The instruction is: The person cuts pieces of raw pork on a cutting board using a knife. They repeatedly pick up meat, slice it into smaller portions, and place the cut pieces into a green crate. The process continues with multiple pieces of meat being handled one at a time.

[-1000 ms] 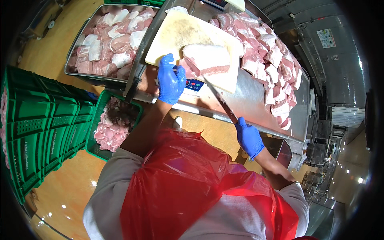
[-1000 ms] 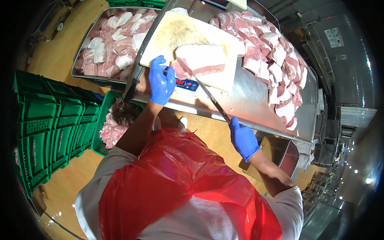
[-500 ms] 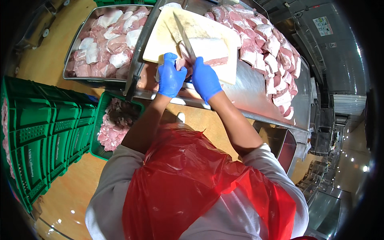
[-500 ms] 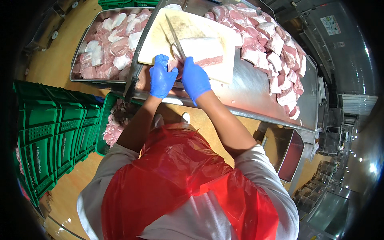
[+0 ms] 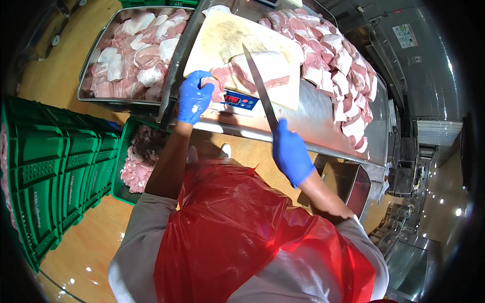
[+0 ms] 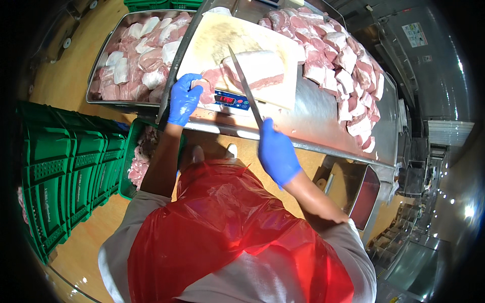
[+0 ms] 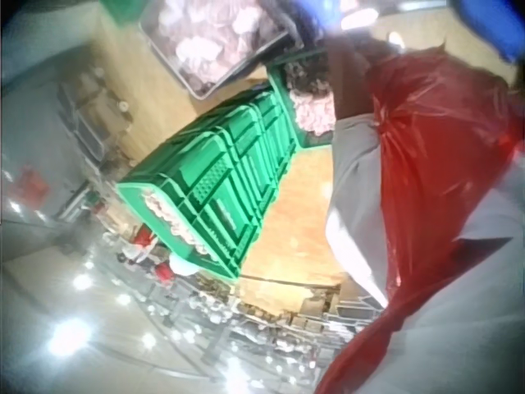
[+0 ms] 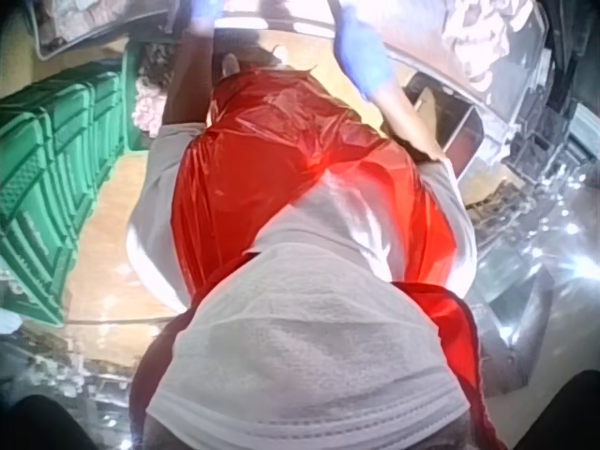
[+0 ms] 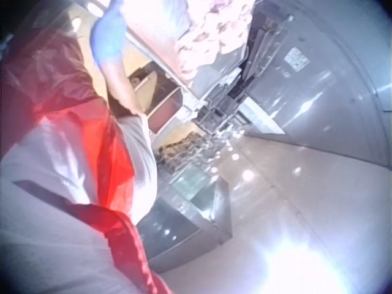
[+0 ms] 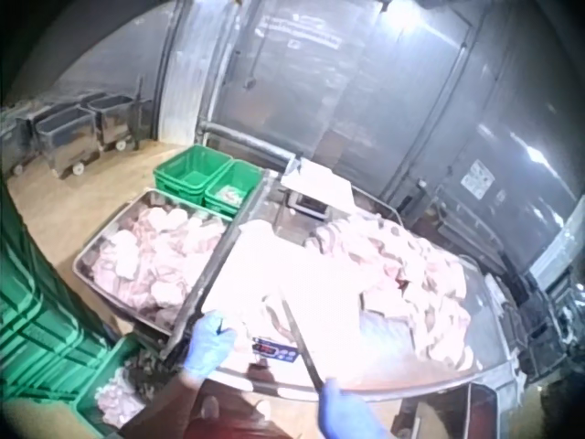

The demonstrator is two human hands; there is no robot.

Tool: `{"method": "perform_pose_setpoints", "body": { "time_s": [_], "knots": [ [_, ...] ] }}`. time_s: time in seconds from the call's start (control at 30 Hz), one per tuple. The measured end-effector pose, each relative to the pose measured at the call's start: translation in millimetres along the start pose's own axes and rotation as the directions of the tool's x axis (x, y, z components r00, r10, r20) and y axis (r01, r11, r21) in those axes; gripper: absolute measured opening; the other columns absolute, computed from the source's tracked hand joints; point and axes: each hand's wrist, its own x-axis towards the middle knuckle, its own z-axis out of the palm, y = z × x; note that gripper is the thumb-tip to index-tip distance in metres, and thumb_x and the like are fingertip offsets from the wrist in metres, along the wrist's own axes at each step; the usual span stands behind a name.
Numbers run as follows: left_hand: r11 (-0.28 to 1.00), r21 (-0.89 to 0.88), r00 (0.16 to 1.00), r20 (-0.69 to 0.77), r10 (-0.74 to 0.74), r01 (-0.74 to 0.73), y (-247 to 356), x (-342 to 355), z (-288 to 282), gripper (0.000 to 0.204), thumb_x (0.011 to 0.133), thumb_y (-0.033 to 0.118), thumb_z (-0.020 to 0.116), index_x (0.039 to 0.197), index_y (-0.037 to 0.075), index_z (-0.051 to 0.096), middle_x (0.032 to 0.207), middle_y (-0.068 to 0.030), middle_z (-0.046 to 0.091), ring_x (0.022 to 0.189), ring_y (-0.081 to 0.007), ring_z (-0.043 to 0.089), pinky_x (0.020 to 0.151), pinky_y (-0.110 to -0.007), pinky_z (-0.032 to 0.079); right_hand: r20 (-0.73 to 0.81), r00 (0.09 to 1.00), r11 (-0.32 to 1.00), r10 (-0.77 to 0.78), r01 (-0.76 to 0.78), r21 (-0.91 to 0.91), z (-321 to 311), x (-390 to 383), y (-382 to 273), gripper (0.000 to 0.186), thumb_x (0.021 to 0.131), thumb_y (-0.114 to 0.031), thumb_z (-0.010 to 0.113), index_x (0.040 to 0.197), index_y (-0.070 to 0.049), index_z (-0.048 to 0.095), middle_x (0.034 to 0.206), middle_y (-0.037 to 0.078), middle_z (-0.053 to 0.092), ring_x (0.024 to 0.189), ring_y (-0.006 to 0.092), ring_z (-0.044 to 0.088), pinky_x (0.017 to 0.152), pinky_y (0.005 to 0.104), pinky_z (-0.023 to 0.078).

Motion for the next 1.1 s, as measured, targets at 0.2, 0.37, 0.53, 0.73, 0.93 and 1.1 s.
{"method": "perform_pose_setpoints", "body": {
  "time_s": [0.2, 0.37, 0.53, 0.73, 0.93, 1.1],
  "knots": [
    [0.785, 0.580, 0.972, 0.060, 0.226, -0.218, 34.7, 7.8, 32.6, 0.036, 0.084, 0.014, 0.072, 0.113, -0.005, 0.064, 0.099, -0.0296, 0.066, 0.098, -0.0444, 0.065, 0.086, -0.051, 0.052, -0.128, 0.991, 0.997, -0.035, 0.044, 0.068, 12.3, 124.5, -46.9, 0.028, 0.088, -0.005, 0.058, 0.110, 0.009, 0.047, 0.085, 0.031, 0.065, 0.083, 0.0460, 0.067, 0.072, 0.0505, 0.055],
    [0.773, 0.626, 0.991, 0.128, 0.029, -0.103, 45.4, 21.4, 35.3, 0.028, 0.085, 0.024, 0.072, 0.094, -0.002, 0.067, 0.091, -0.0271, 0.067, 0.092, -0.0452, 0.064, 0.080, -0.051, 0.053, -0.020, 1.000, 0.999, -0.020, 0.020, -0.039, 41.7, 144.7, -36.6, 0.023, 0.088, -0.007, 0.059, 0.104, 0.010, 0.055, 0.089, 0.029, 0.067, 0.089, 0.0427, 0.069, 0.078, 0.0471, 0.056],
    [0.992, 0.124, 0.999, 0.036, -0.021, 0.016, 17.6, 11.3, 15.1, 0.027, 0.086, 0.021, 0.069, 0.100, -0.001, 0.069, 0.085, -0.0172, 0.070, 0.081, -0.0282, 0.069, 0.070, -0.043, 0.055, 0.106, 0.993, 0.999, 0.047, -0.044, -0.032, 45.1, 43.3, -7.7, 0.021, 0.092, -0.005, 0.052, 0.108, 0.006, 0.046, 0.081, 0.029, 0.067, 0.078, 0.0470, 0.068, 0.070, 0.0551, 0.054],
    [0.905, 0.426, 1.000, -0.005, -0.006, 0.008, 34.2, -43.9, -131.6, 0.029, 0.079, 0.025, 0.077, 0.093, 0.000, 0.069, 0.076, -0.0024, 0.063, 0.069, -0.0111, 0.054, 0.059, -0.031, 0.045, 0.123, 0.985, 0.987, 0.122, -0.133, 0.090, 6.2, -54.3, 45.2, 0.017, 0.096, -0.008, 0.054, 0.107, 0.001, 0.044, 0.069, 0.031, 0.060, 0.067, 0.0488, 0.063, 0.058, 0.0554, 0.048],
    [0.166, 0.983, 0.979, -0.044, -0.198, 0.078, -42.6, -121.6, -258.9, 0.067, 0.078, 0.023, 0.081, 0.133, -0.003, 0.053, 0.106, -0.0291, 0.065, 0.098, -0.0506, 0.061, 0.087, -0.050, 0.051, -0.100, 0.965, 0.889, 0.242, -0.179, 0.422, 32.8, -59.5, 92.9, 0.020, 0.103, -0.013, 0.052, 0.118, -0.001, 0.047, 0.069, 0.013, 0.064, 0.053, 0.0213, 0.064, 0.047, 0.0334, 0.048],
    [0.788, 0.503, 0.920, 0.341, 0.195, -0.354, 71.8, -3.2, -47.2, 0.052, 0.085, 0.022, 0.077, 0.126, -0.004, 0.059, 0.112, -0.0221, 0.067, 0.103, -0.0387, 0.065, 0.093, -0.041, 0.052, -0.180, 0.935, 0.799, 0.306, -0.150, 0.583, 15.2, -21.1, 98.3, 0.015, 0.102, -0.010, 0.053, 0.110, 0.001, 0.047, 0.069, 0.019, 0.065, 0.058, 0.0344, 0.067, 0.051, 0.0407, 0.049]
  ]
}}
